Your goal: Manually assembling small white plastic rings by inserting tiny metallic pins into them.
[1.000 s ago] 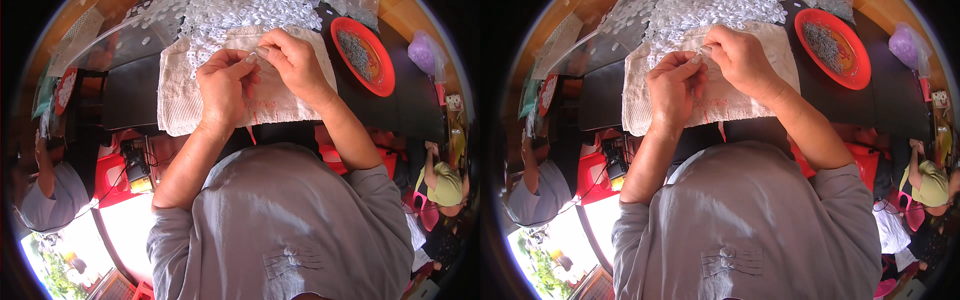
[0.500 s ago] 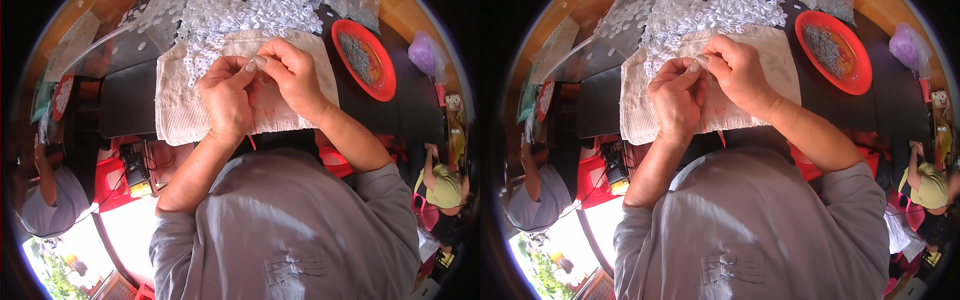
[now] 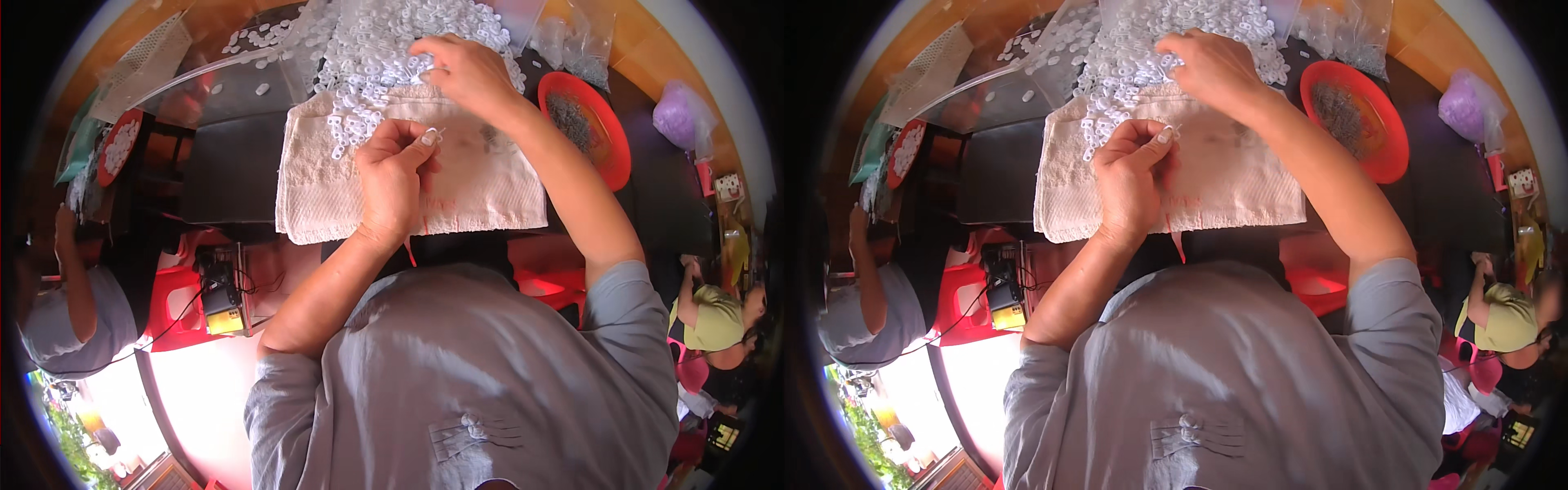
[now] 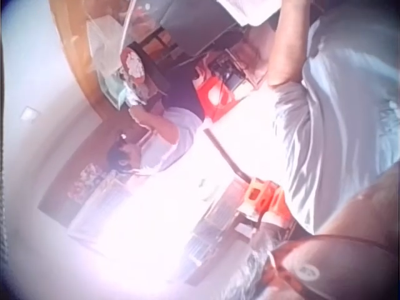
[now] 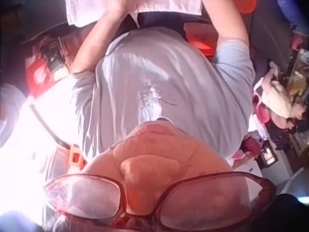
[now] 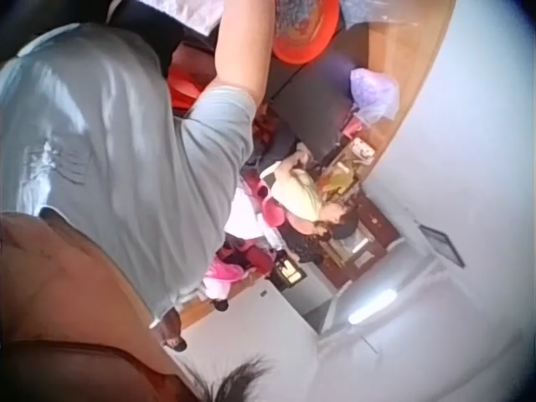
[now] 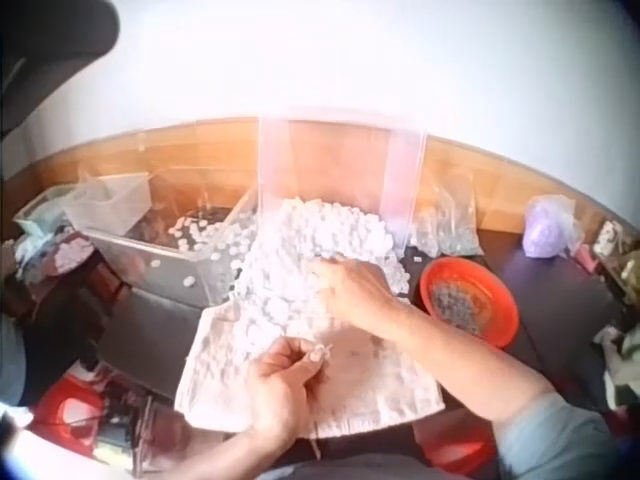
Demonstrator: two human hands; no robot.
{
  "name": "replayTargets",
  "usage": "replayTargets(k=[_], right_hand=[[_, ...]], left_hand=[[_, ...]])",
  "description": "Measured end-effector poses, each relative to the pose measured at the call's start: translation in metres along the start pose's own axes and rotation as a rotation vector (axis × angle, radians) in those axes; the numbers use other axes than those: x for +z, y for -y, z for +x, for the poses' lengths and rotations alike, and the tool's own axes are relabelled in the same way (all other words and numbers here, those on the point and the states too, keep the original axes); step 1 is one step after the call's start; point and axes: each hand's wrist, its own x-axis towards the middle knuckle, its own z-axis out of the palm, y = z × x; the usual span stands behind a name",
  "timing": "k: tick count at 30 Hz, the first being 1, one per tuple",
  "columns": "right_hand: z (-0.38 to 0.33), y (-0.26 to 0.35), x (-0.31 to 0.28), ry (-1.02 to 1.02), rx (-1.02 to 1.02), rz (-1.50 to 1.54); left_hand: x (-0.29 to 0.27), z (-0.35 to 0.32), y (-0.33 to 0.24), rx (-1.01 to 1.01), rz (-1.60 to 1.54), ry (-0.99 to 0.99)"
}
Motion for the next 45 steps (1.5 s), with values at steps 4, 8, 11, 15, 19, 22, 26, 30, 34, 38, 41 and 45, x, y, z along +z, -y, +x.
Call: replayTargets(k=[4,8,11,15,19,22,26,30,34,38,41,45], right_hand=[[0.032,0.005,0.009,0.392,0.083,-0.183],[0.045,-0.015,0.030,0.387,-0.002,-0.130],[0.046,-0.019,0.043,0.292,0.036,-0.156],[0.046,-0.023,0.044,0.189,0.068,-0.037],[0.033,-0.014,0.022,0.067,0.020,0.214],[0.021,-0.003,0.009,0.233,0.099,0.377],[0.001,-0.004,-0.005,0.199,0.048,0.513],[-0.017,0.004,-0.029,0.143,0.210,0.573],[-0.031,-0.010,-0.011,0.272,0.219,0.561],[-0.036,-0.014,-0.013,0.156,0.070,0.441],[-0.034,-0.014,-0.021,0.058,0.101,0.454],[-0.035,-0.019,-0.025,0.085,0.144,0.435]], left_hand=[[-0.001,0.000,0.002,0.003,0.011,-0.004],[-0.001,-0.001,0.002,0.006,0.014,0.008],[-0.001,0.003,0.006,0.012,0.027,0.017],[-0.001,0.003,0.004,0.011,0.043,0.007],[-0.001,0.002,0.005,0.007,0.003,0.002],[0.002,0.001,0.003,0.014,-0.023,-0.042],[0.001,0.000,0.001,0.005,-0.030,-0.023],[0.001,-0.001,0.003,0.008,0.006,0.004],[0.002,-0.001,0.003,0.020,0.033,0.008],[0.000,0.000,0.004,0.036,0.017,-0.016],[-0.001,0.000,0.005,0.053,-0.006,-0.021],[-0.002,0.000,0.004,0.043,-0.014,-0.014]])
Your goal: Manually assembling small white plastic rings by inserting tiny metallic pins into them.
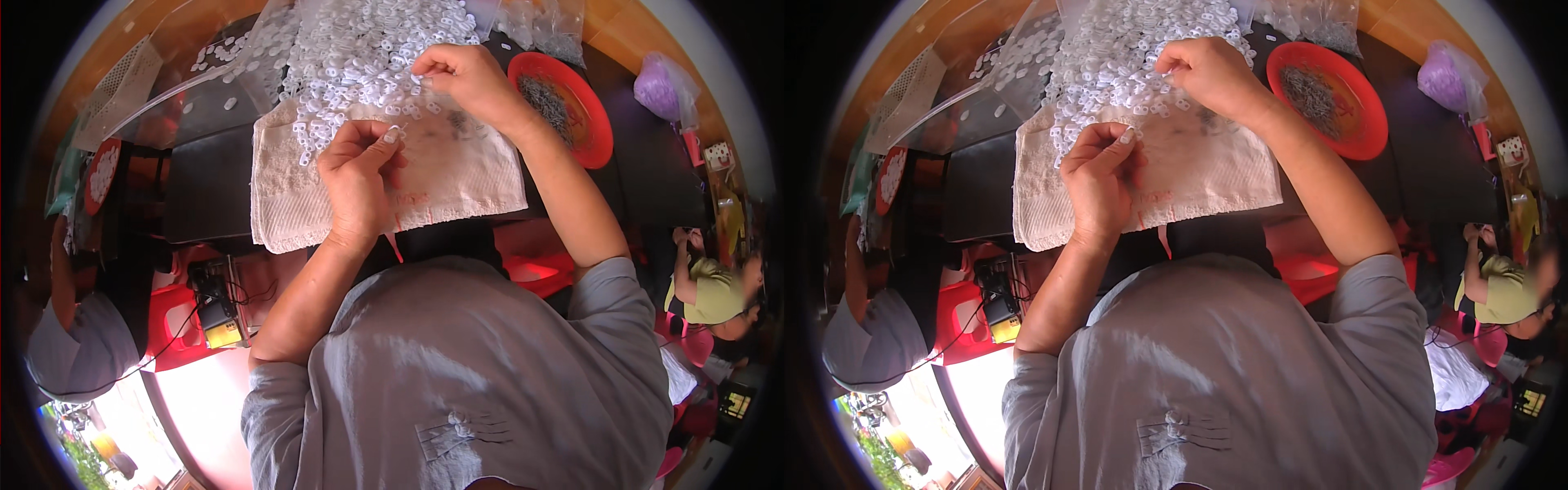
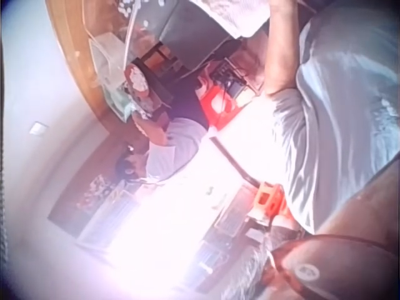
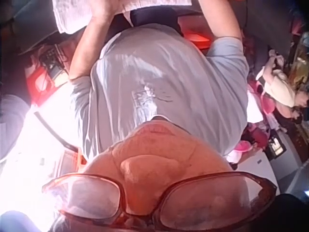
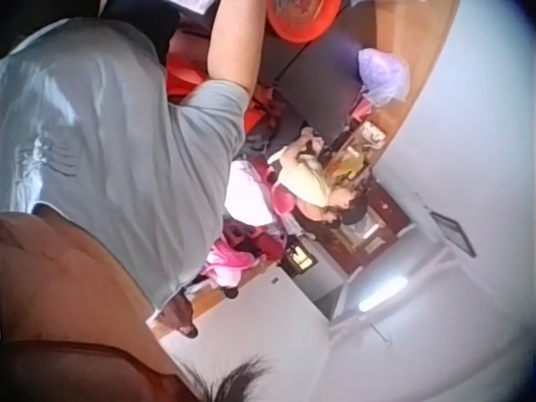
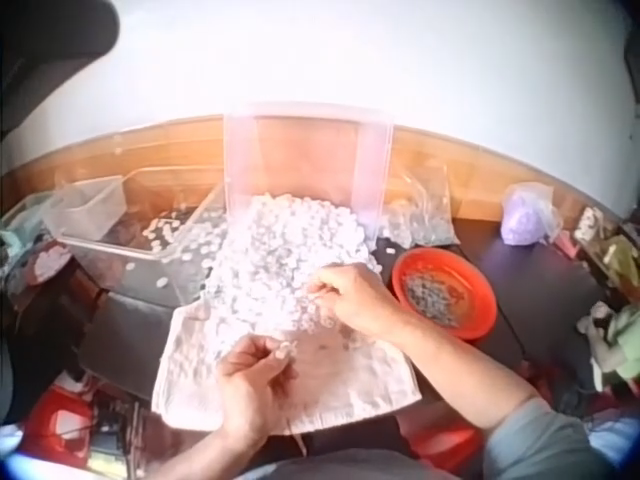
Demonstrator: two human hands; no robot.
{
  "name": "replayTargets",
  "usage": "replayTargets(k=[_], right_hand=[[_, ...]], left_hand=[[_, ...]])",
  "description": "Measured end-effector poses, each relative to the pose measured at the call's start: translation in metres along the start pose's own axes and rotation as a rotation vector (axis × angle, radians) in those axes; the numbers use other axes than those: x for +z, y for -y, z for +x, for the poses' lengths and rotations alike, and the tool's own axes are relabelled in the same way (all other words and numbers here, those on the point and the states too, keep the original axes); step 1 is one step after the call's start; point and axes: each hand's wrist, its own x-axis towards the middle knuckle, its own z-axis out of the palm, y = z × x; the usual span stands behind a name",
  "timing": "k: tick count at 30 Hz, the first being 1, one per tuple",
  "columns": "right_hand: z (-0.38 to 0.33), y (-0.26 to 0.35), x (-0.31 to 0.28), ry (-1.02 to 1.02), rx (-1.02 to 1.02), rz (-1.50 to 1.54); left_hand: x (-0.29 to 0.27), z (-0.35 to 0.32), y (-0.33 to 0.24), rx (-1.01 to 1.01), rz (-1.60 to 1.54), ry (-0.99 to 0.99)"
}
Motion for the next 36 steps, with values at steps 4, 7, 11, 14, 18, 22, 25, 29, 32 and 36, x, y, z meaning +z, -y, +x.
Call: replayTargets(k=[4,7,11,14,18,22,25,29,32,36], right_hand=[[-0.001,0.014,0.016,0.001,-0.080,-0.260],[0.005,0.019,0.028,0.024,-0.224,-0.409],[0.006,0.010,0.033,-0.023,-0.297,-0.426],[0.000,0.022,0.019,0.123,0.031,0.252],[-0.017,0.038,0.002,0.220,0.395,0.550],[-0.030,0.040,0.007,0.209,0.415,0.623],[-0.033,0.041,0.009,0.202,0.403,0.634],[-0.036,0.038,0.009,0.209,0.342,0.619],[-0.037,0.032,0.011,0.194,0.302,0.660],[-0.039,0.030,0.014,0.168,0.318,0.754]], left_hand=[[0.000,-0.001,-0.002,-0.013,0.026,0.013],[0.001,-0.002,-0.002,-0.014,0.040,0.016],[0.002,-0.002,-0.003,-0.017,0.021,0.025],[-0.003,-0.001,-0.001,-0.017,0.012,0.015],[-0.002,-0.001,-0.006,-0.045,0.006,-0.008],[-0.001,-0.001,-0.007,-0.036,-0.010,-0.014],[-0.001,-0.001,-0.007,-0.023,-0.022,-0.016],[0.000,-0.002,-0.007,-0.035,-0.022,-0.012],[0.000,-0.001,-0.006,-0.033,-0.010,-0.008],[0.002,-0.002,-0.006,-0.013,0.015,-0.008]])
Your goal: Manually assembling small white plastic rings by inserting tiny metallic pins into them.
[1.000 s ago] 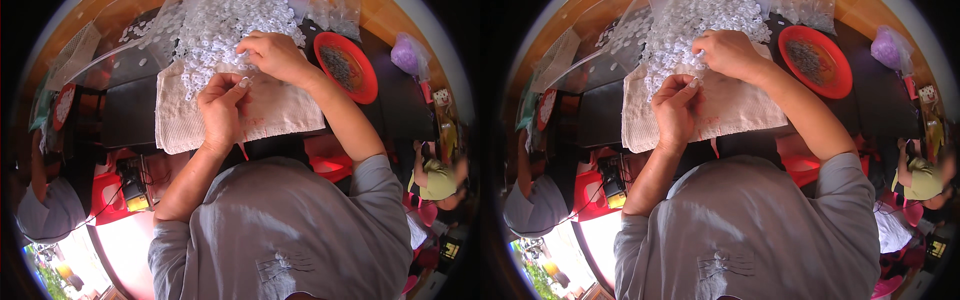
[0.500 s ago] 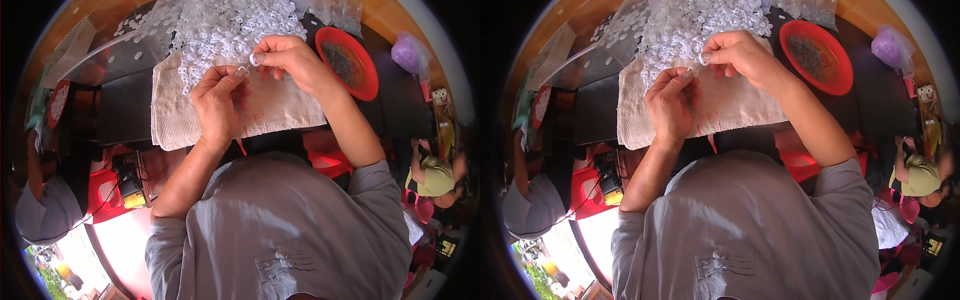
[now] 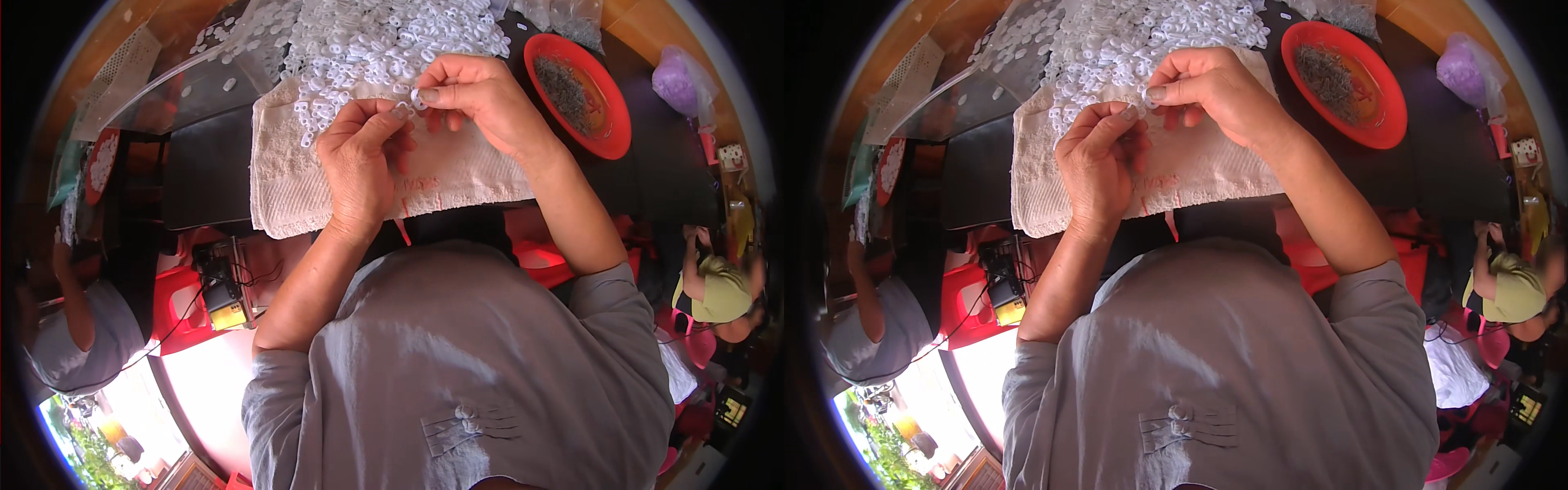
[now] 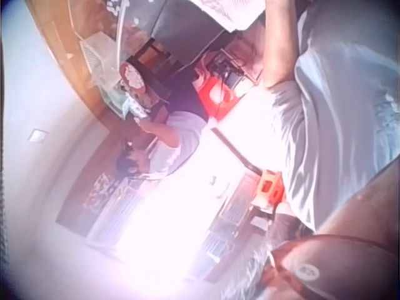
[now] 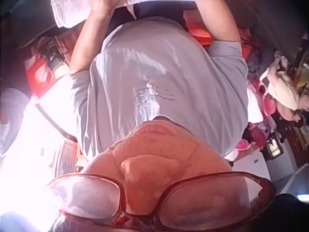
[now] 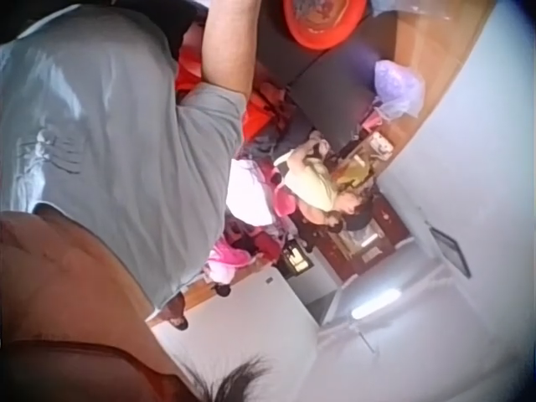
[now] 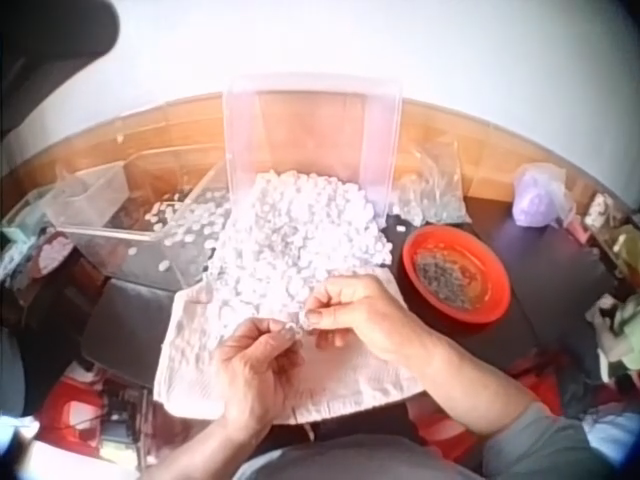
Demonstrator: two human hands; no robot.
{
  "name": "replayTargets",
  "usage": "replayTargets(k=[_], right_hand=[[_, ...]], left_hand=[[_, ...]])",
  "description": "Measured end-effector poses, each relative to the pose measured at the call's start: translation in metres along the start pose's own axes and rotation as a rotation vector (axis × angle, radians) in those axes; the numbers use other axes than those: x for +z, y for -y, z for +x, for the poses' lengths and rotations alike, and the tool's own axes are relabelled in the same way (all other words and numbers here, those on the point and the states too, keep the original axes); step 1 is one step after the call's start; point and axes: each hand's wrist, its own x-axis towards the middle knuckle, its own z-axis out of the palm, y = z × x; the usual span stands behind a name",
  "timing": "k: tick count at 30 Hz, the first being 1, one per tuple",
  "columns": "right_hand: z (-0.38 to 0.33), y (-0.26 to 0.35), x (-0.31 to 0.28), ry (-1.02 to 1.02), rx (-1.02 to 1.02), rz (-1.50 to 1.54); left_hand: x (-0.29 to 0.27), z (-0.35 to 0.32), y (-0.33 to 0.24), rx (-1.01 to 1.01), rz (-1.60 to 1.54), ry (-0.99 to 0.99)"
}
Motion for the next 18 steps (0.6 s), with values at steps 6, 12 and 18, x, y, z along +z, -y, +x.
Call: replayTargets(k=[6,12,18], right_hand=[[-0.0021,0.0011,-0.0008,-0.004,0.017,0.066],[-0.0039,0.0007,0.0014,-0.018,-0.057,0.012],[-0.0053,0.0000,0.0047,-0.035,-0.101,-0.044]], left_hand=[[0.0000,-0.0002,-0.0008,0.001,0.010,0.005],[0.0013,-0.0002,-0.0020,-0.011,0.040,-0.006],[0.0024,-0.0004,-0.0007,0.000,0.053,-0.024]])
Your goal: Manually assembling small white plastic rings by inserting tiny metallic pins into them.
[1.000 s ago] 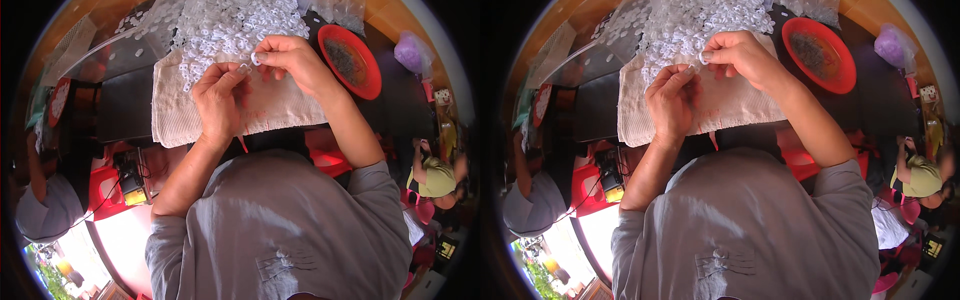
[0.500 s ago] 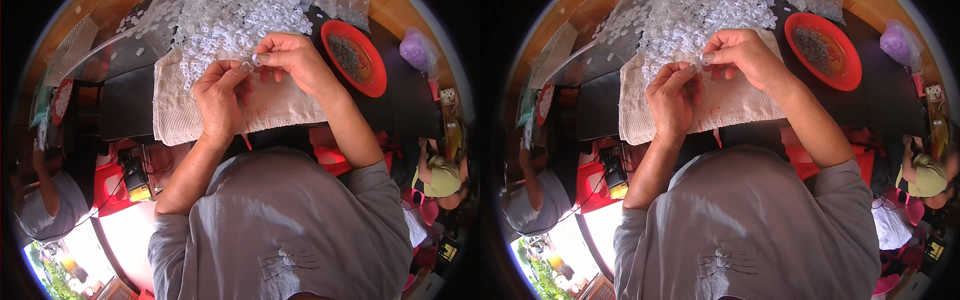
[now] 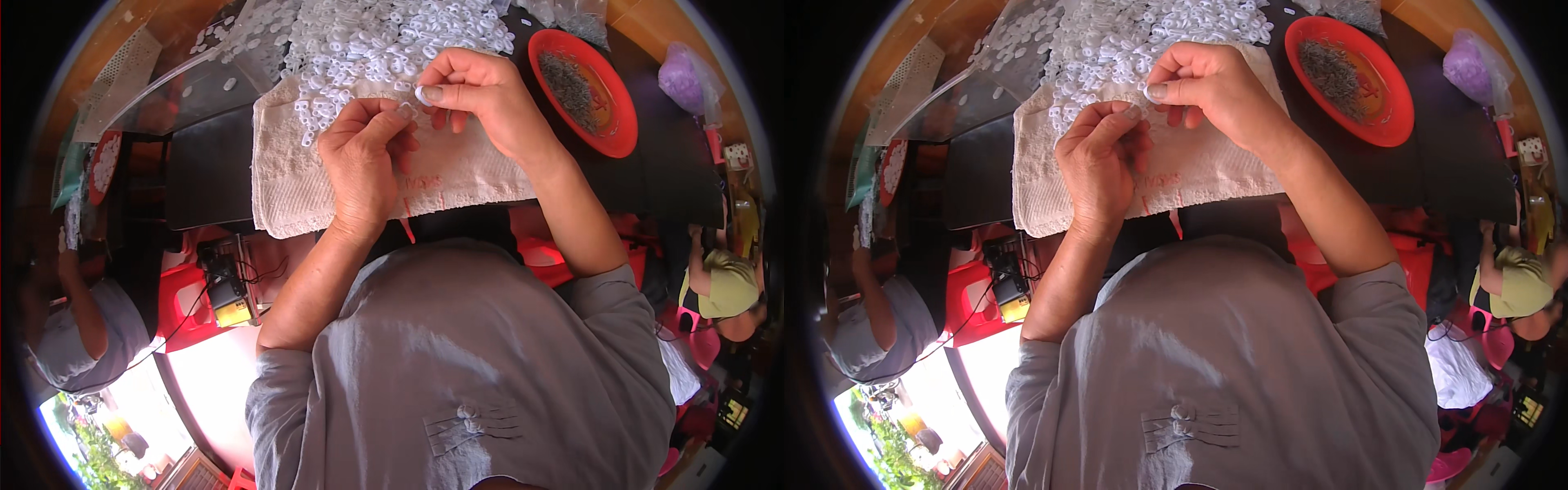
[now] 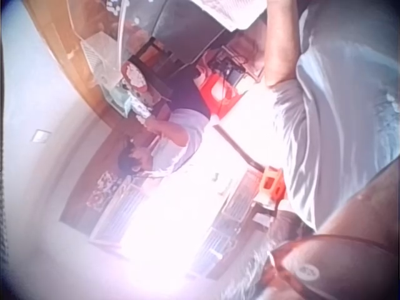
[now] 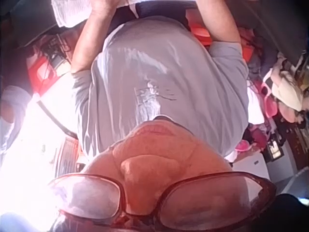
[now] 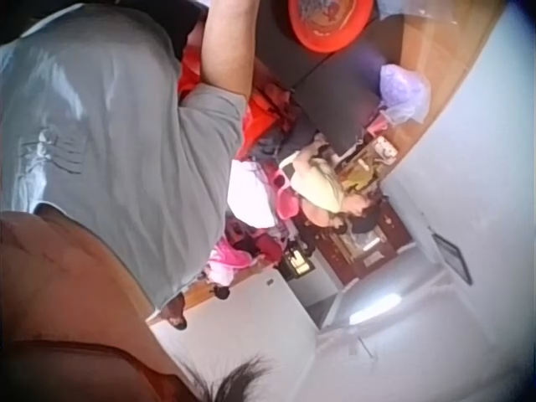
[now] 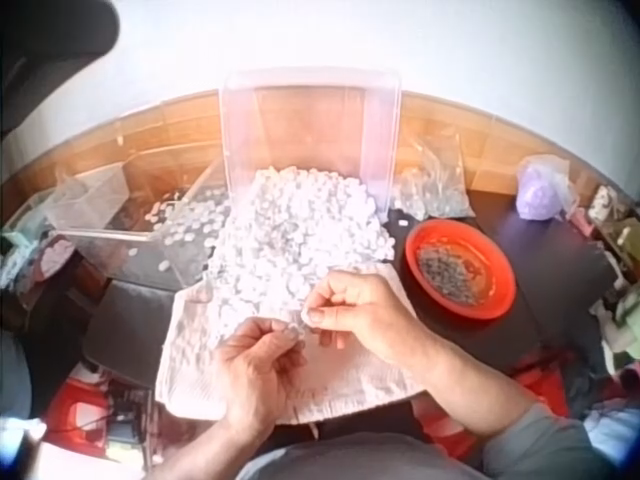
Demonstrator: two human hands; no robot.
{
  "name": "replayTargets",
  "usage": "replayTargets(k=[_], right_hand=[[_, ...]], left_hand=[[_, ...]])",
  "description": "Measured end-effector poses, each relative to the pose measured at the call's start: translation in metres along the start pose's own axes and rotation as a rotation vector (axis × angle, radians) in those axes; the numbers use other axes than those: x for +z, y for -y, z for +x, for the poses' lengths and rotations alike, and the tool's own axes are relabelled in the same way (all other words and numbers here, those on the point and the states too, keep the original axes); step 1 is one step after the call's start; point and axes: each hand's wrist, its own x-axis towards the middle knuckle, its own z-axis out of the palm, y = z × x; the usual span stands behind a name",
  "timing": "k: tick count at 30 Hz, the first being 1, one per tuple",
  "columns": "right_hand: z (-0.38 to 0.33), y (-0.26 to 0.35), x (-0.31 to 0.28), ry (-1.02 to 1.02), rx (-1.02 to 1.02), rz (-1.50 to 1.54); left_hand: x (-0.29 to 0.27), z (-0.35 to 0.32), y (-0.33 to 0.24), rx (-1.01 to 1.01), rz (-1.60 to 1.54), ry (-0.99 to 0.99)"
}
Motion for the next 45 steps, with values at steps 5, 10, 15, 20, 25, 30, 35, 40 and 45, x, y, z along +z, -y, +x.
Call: replayTargets(k=[5,10,15,20,25,30,35,40,45], right_hand=[[-0.003,0.000,0.004,-0.051,-0.021,-0.031],[-0.005,0.002,0.008,-0.074,-0.029,-0.064],[-0.007,0.001,0.010,-0.090,-0.053,-0.039],[-0.008,0.004,0.012,-0.063,-0.038,-0.015],[-0.008,0.009,0.007,-0.026,-0.008,0.111],[-0.009,0.013,0.004,-0.011,0.099,0.201],[-0.008,0.010,-0.002,0.055,0.076,0.153],[-0.007,0.010,-0.004,0.138,0.106,0.151],[-0.008,0.011,0.001,0.143,0.141,0.201]], left_hand=[[0.002,0.000,0.002,0.030,0.037,-0.025],[0.002,-0.003,0.001,0.060,0.065,-0.042],[0.005,-0.006,-0.003,0.064,0.054,-0.063],[0.008,-0.009,-0.007,0.077,0.086,-0.041],[0.009,-0.009,-0.006,0.108,0.021,0.009],[0.009,-0.009,-0.009,0.134,-0.006,0.073],[0.006,-0.008,-0.007,0.191,0.003,0.149],[-0.003,-0.007,-0.007,0.243,0.110,0.248],[-0.005,-0.009,-0.007,0.322,0.127,0.258]])
